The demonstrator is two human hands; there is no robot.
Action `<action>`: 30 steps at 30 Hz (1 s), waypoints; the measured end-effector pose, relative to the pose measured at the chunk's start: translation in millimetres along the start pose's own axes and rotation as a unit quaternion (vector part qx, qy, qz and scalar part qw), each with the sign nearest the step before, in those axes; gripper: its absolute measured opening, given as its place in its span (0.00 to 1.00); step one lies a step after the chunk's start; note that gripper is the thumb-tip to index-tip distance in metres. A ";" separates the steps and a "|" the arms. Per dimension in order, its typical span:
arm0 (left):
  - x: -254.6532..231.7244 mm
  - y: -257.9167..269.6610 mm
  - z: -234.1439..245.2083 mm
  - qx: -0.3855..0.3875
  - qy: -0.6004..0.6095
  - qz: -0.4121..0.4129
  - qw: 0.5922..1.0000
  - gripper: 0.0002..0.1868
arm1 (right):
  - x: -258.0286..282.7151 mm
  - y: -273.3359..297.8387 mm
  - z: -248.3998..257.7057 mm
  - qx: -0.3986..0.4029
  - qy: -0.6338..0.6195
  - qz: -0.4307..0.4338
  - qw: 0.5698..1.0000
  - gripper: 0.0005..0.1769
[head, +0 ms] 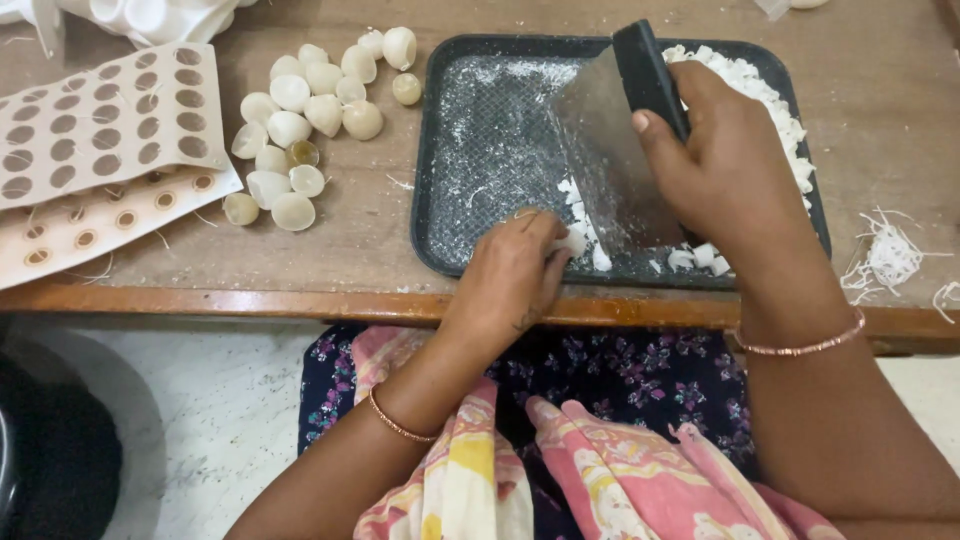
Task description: Scraping excess wax from candle molds using a bench scraper.
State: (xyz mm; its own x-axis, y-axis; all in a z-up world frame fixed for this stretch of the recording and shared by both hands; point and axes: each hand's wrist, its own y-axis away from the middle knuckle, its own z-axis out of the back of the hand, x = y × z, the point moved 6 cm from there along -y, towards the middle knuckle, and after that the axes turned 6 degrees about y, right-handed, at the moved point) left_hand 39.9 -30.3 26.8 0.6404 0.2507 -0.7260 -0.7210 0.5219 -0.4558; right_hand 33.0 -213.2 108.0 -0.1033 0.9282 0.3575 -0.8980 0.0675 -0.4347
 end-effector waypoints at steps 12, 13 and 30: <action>2.9 -0.2 -6.3 -0.003 -0.037 0.002 0.999 0.06 | 22.3 -15.1 -17.4 0.073 0.010 -0.007 0.997 0.14; 4.0 -0.4 -7.4 0.000 -0.035 0.001 0.999 0.06 | 23.7 -19.3 -19.3 0.072 0.012 -0.010 0.997 0.14; 4.8 -0.4 -7.9 -0.009 -0.046 0.002 0.999 0.07 | 31.0 -60.8 -72.3 0.161 0.075 -0.023 0.984 0.15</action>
State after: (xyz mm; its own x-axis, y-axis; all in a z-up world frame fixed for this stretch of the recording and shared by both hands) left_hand 41.1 -35.7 19.4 0.6591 0.3270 -0.6773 -0.7274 0.5061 -0.4634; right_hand 115.4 -162.0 85.7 -0.0177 0.9720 0.2342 -0.9915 0.0131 -0.1291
